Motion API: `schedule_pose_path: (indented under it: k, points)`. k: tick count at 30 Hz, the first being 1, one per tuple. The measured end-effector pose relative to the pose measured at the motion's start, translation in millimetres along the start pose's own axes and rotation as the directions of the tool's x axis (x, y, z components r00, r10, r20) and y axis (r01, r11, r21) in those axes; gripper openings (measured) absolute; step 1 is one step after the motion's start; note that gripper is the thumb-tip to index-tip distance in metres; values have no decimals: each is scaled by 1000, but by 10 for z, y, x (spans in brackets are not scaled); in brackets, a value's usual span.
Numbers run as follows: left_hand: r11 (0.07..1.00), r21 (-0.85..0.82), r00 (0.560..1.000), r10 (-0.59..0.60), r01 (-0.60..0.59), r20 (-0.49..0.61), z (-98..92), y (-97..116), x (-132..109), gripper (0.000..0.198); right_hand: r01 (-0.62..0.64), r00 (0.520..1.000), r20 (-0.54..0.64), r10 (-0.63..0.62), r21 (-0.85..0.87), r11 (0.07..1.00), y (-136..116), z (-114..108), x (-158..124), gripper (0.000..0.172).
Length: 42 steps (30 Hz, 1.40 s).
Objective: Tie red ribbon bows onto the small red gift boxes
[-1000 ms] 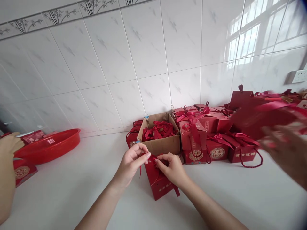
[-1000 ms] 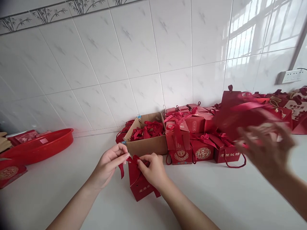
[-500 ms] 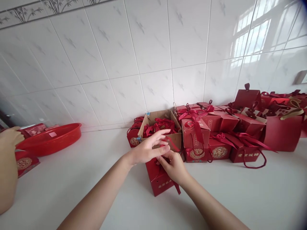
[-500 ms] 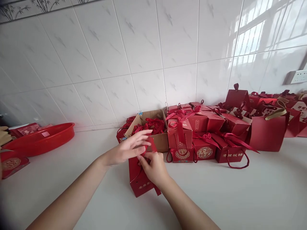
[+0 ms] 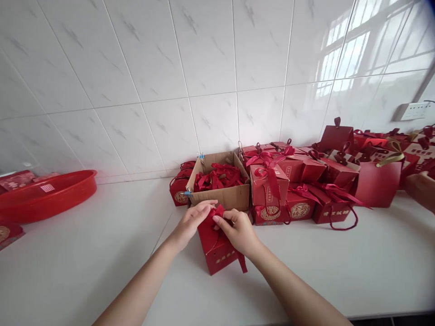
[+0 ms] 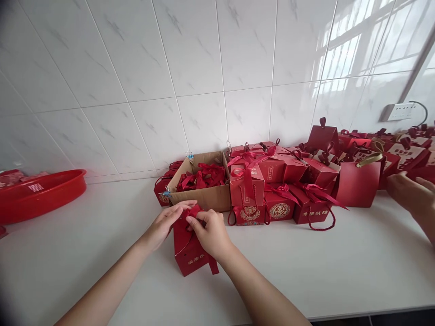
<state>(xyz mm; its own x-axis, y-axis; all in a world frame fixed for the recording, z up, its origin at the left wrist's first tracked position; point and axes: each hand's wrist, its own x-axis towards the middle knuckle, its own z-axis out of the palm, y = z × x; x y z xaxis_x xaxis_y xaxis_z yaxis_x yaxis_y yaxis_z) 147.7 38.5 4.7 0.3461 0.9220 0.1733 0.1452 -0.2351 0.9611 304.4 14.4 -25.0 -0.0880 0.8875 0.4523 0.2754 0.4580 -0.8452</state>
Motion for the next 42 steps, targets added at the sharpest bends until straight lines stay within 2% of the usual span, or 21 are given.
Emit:
schedule_pose_path:
  k: [5, 9, 11, 14, 18, 23, 26, 28, 33, 38, 42]
  points:
    - [994, -29, 986, 97, -102, -134, 0, -133, -44, 16, -10, 1000, 6, 10, 25, 1000, 23, 9, -9, 33]
    - [996, 1, 992, 89, -90, -94, -25, -162, -117, 18, -67, 998, 19, 64, 245, 967, 45, 32, -27, 19]
    - [997, 0, 995, 82, -83, -59, -29, -172, -148, 18, -93, 994, -20, 104, 310, 946, 49, 44, -34, 28]
    - [995, -2, 995, 96, -96, -14, -13, -182, -186, 17, -96, 992, -51, 114, 270, 958, 35, 47, -46, 33]
    - [990, -4, 990, 140, -140, 28, 29, -168, -223, 13, -80, 995, -38, 91, 245, 966, 3, 34, -63, 25]
    - [979, 122, 984, 170, -162, -54, 44, -168, -204, 19, -35, 998, -43, 44, 192, 981, 0, 24, -66, 16]
    - [983, 127, 986, 146, -135, -79, 32, -196, -176, 18, -47, 998, -35, 54, 172, 984, 11, 24, -61, 17]
    - [983, 129, 985, 141, -127, -101, 24, -212, -165, 17, -52, 997, -58, 58, 98, 994, 15, 24, -62, 17]
    - [975, 153, 972, 184, -162, -145, 18, -223, -146, 15, 43, 994, -97, -53, -97, 994, -10, 9, -84, 16]
    - [964, 205, 960, 211, -172, -185, 20, -260, -130, 14, 72, 994, -66, -85, -179, 981, -2, 0, -100, 22]
    - [936, 292, 933, 269, -195, -239, 25, -303, -132, 14, 155, 977, -106, -183, -230, 961, 55, 6, -93, 18]
